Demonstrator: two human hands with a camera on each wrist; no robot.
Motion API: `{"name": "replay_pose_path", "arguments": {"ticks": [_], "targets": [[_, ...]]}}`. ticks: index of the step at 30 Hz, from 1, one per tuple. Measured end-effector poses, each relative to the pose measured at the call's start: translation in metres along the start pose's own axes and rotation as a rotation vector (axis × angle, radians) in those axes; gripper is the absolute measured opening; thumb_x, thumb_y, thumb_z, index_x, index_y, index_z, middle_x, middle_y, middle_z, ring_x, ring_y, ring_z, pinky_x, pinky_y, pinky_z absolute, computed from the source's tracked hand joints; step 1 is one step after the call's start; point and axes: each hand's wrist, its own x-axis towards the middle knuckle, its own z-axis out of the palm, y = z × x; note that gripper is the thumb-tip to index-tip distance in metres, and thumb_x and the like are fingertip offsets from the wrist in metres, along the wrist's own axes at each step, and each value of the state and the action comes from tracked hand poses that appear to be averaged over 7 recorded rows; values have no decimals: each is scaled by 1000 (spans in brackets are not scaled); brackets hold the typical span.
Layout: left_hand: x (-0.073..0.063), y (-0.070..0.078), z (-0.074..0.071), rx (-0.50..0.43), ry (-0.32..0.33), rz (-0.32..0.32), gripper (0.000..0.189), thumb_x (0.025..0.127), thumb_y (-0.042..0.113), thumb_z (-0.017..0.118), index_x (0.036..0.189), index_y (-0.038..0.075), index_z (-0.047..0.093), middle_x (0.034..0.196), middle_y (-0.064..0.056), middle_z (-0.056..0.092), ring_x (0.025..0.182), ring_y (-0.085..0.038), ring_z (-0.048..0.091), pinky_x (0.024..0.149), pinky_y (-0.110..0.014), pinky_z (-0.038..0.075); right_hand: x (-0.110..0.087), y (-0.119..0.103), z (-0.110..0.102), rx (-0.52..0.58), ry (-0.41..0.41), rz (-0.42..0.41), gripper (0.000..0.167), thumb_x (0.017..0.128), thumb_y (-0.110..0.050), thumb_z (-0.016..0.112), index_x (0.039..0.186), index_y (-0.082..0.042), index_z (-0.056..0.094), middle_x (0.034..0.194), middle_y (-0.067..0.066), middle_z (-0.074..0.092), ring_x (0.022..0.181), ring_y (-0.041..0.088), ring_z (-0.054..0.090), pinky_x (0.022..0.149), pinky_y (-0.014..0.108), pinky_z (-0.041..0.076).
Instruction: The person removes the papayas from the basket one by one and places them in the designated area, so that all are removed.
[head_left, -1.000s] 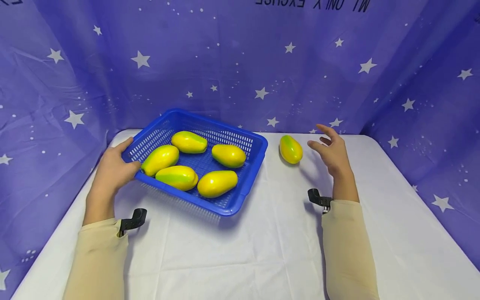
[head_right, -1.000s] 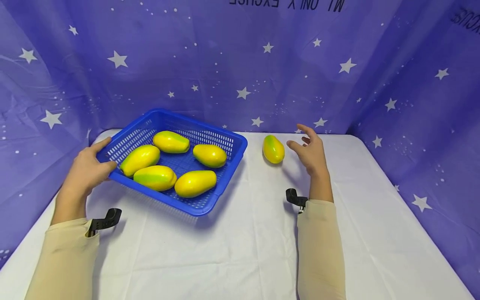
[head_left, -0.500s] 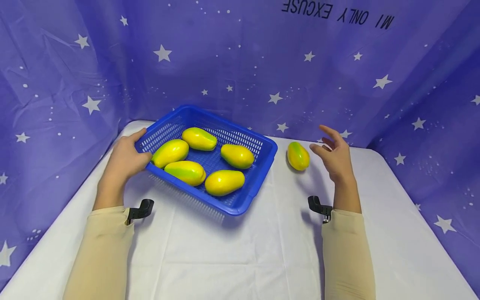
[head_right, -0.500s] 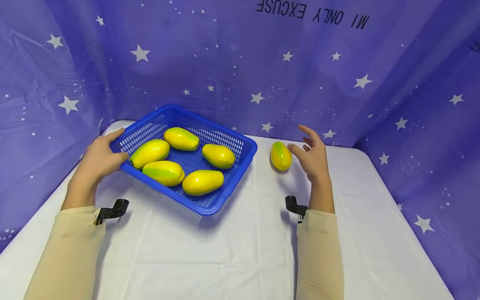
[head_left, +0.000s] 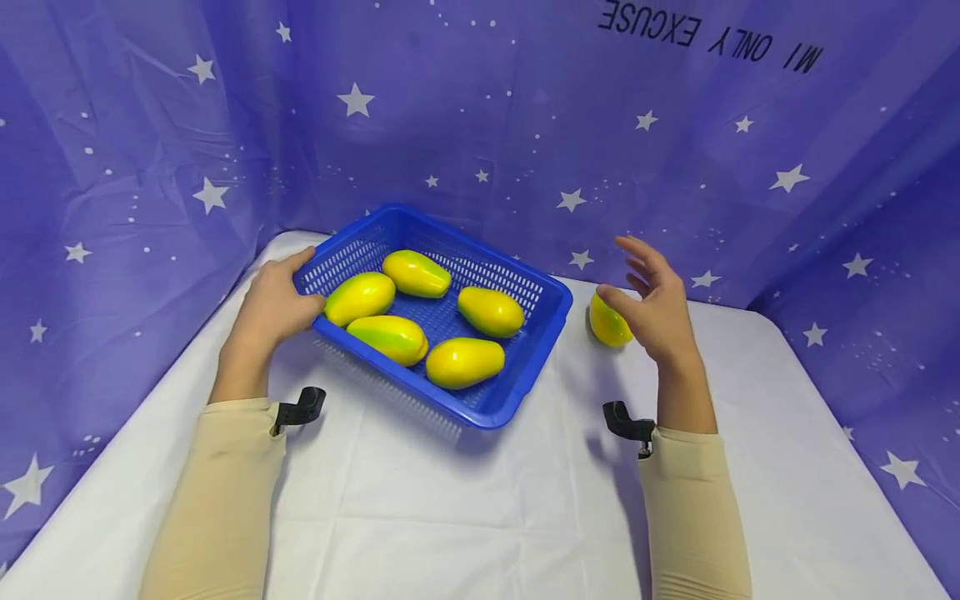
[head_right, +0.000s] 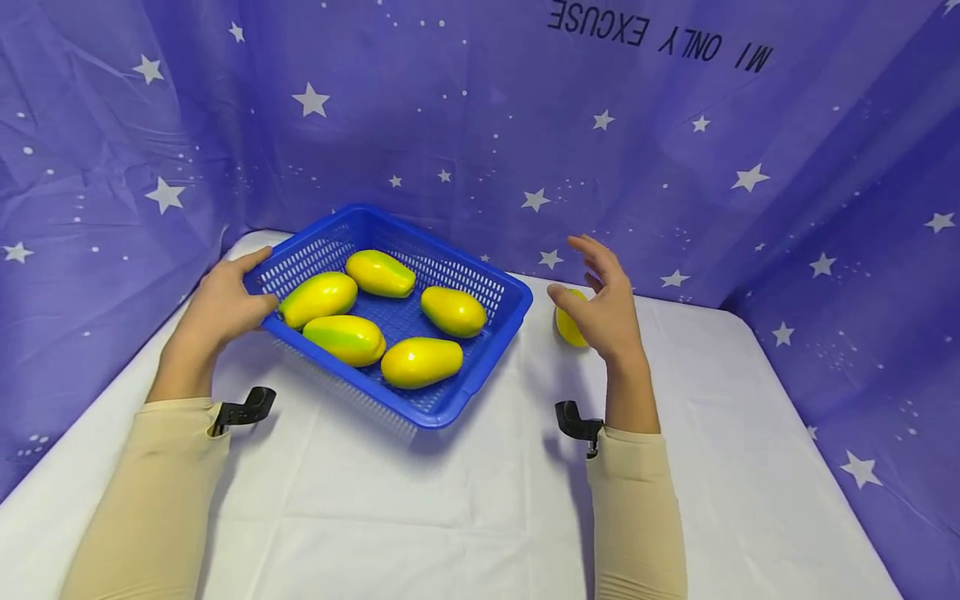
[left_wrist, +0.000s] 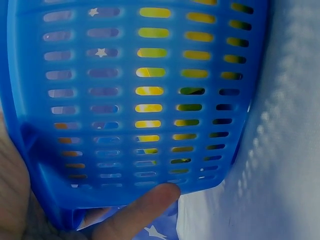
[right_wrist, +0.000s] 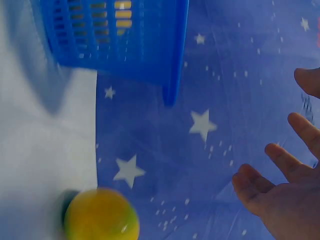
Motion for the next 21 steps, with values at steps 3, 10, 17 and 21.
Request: {"name": "replay_pose_path", "arguments": {"ticks": [3, 10, 17, 21], "targets": [[1, -1, 1, -16, -2, 1, 80, 78, 10, 57, 154, 10, 30, 131, -29, 51, 101, -39, 47, 80, -50, 40, -2, -23, 9, -26, -24, -43, 62, 83, -5, 71, 141, -13, 52, 151, 1, 38, 135, 32, 38, 110, 48, 30], [0, -1, -1, -15, -7, -8, 80, 78, 10, 56, 154, 11, 30, 136, -30, 47, 104, -39, 45, 85, -54, 39, 3, -55, 32, -34, -70, -153, 60, 84, -5, 70, 141, -6, 50, 150, 6, 41, 135, 33, 39, 109, 50, 31], [-1, -1, -2, -18, -17, -36, 80, 79, 12, 56, 154, 13, 29, 139, -32, 40, 110, -42, 43, 91, -60, 36, 15, -79, 56, -34, -115, -196, 62, 83, -5, 70, 141, -5, 50, 150, 7, 41, 136, 29, 38, 110, 47, 30], [-2, -1, -1, -21, -7, -48, 80, 79, 13, 57, 154, 14, 30, 137, -33, 39, 108, -43, 44, 90, -62, 37, 25, -96, 72, -2, -150, -234, 62, 83, -6, 71, 141, -5, 50, 149, 8, 42, 135, 27, 39, 110, 45, 30]]}}
